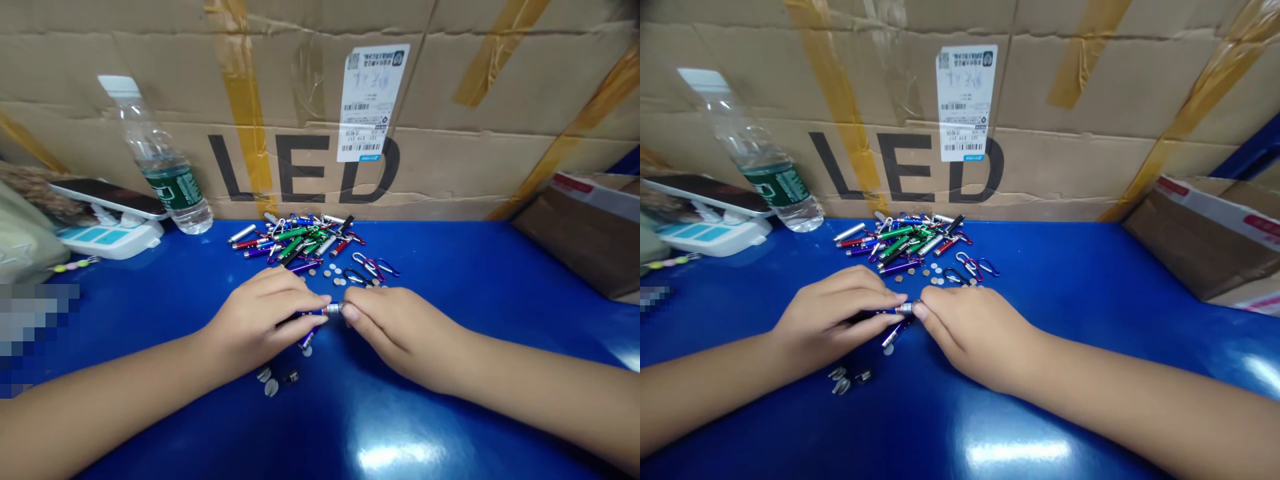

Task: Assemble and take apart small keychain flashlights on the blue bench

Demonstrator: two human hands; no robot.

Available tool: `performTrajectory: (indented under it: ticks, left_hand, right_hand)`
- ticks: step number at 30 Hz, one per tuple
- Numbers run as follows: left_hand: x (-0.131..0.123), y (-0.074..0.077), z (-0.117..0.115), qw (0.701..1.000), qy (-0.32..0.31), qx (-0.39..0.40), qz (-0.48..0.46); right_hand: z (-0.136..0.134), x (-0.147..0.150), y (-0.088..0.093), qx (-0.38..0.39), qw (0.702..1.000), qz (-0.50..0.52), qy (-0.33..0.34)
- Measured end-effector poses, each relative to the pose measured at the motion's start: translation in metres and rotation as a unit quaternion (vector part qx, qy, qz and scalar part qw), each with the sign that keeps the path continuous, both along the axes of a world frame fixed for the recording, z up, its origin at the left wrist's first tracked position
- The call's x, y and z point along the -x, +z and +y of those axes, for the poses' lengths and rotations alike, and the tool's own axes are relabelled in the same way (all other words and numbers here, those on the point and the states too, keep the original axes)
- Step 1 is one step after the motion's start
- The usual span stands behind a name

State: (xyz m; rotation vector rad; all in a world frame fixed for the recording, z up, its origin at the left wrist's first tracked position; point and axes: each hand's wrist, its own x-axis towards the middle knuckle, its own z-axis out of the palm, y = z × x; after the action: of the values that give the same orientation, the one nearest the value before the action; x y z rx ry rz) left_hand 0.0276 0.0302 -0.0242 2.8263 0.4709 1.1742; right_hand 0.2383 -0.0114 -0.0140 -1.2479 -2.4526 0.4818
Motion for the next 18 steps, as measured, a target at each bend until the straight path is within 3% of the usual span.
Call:
performTrajectory:
  ticks: [3, 5, 10, 12, 13, 15, 18]
  left_hand:
    - [0.002, -0.001, -0.001, 0.999, -0.023, -0.023, 0.002]
    - [0.004, 0.000, -0.003, 0.998, -0.024, -0.049, 0.010]
    - [0.003, 0.005, -0.010, 0.995, 0.009, -0.091, 0.027]
    - [0.002, 0.005, -0.010, 0.996, 0.017, -0.078, 0.030]
    - [0.002, 0.005, -0.010, 0.997, 0.017, -0.073, 0.030]
    - [0.001, 0.004, -0.008, 0.998, 0.011, -0.060, 0.026]
    - [0.000, 0.005, -0.007, 1.000, -0.009, -0.027, 0.011]
  right_hand:
    - [-0.002, 0.002, 0.001, 0.045, 0.998, 0.043, 0.020]
    - [-0.005, 0.004, 0.004, 0.120, 0.988, 0.094, 0.010]
    - [-0.007, 0.008, 0.013, 0.373, 0.908, 0.190, -0.015]
    - [-0.006, 0.008, 0.014, 0.421, 0.886, 0.193, -0.007]
    - [-0.005, 0.007, 0.014, 0.416, 0.890, 0.187, -0.005]
    - [-0.004, 0.006, 0.012, 0.342, 0.926, 0.159, -0.011]
    - [-0.003, 0.002, 0.008, 0.123, 0.988, 0.088, -0.008]
